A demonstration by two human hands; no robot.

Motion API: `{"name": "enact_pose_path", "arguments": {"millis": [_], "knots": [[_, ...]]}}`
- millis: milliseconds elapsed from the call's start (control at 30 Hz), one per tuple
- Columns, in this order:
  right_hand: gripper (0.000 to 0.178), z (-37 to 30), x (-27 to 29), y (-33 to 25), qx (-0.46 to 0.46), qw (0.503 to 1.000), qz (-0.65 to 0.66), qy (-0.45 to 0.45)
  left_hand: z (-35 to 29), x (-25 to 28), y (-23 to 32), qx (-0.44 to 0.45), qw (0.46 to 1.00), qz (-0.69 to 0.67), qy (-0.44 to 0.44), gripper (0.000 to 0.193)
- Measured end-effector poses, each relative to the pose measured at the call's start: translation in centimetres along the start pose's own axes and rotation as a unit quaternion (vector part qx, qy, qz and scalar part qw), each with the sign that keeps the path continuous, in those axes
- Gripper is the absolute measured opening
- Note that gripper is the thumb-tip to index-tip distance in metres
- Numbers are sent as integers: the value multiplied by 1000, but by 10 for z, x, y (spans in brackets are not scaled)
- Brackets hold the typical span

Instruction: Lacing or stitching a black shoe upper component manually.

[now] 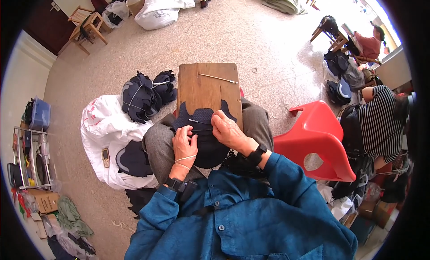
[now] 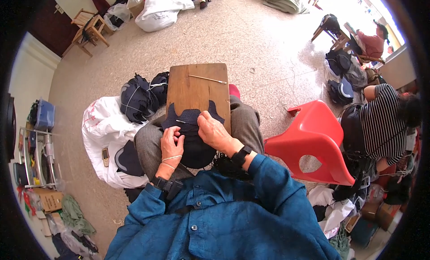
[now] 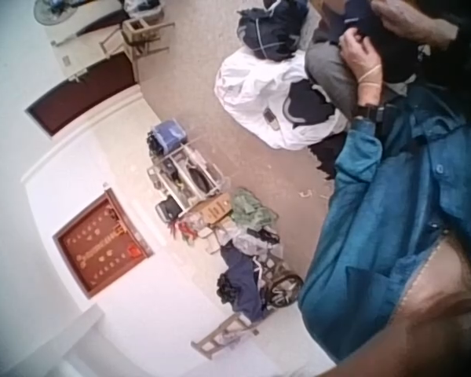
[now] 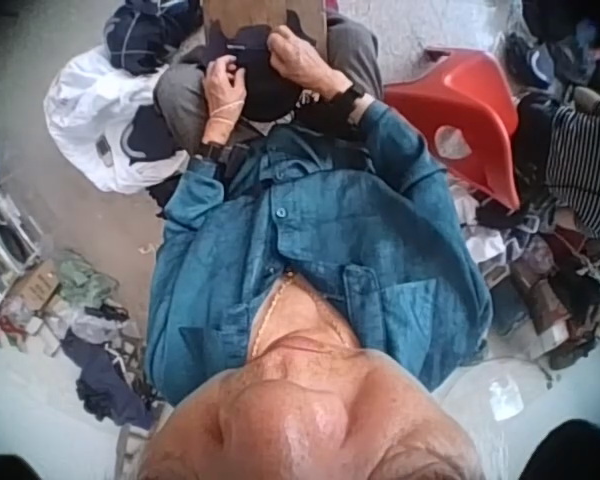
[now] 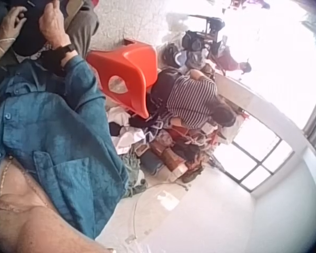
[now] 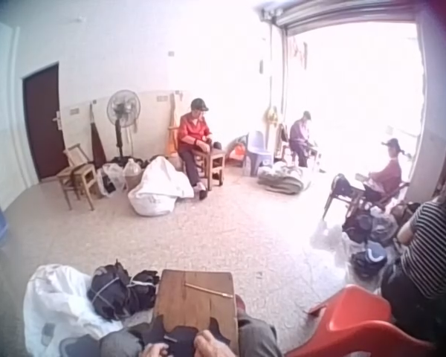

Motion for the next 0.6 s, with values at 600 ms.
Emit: {"name": "enact_pose_path", "arguments": {"millis": [600], "knots": [[10, 25, -8, -3, -19, 981, -187, -47, 2, -4, 4, -23, 998, 61, 10, 22]]}}
Point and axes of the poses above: each hand's wrist, its own z-axis towards the middle knuckle, its own x-axis out of the back of the hand, y = z × x, the point moved 5 cm from there along z, towards the middle knuckle, and after that the axes turned 15 degrees about -y, right-handed, at the moved point
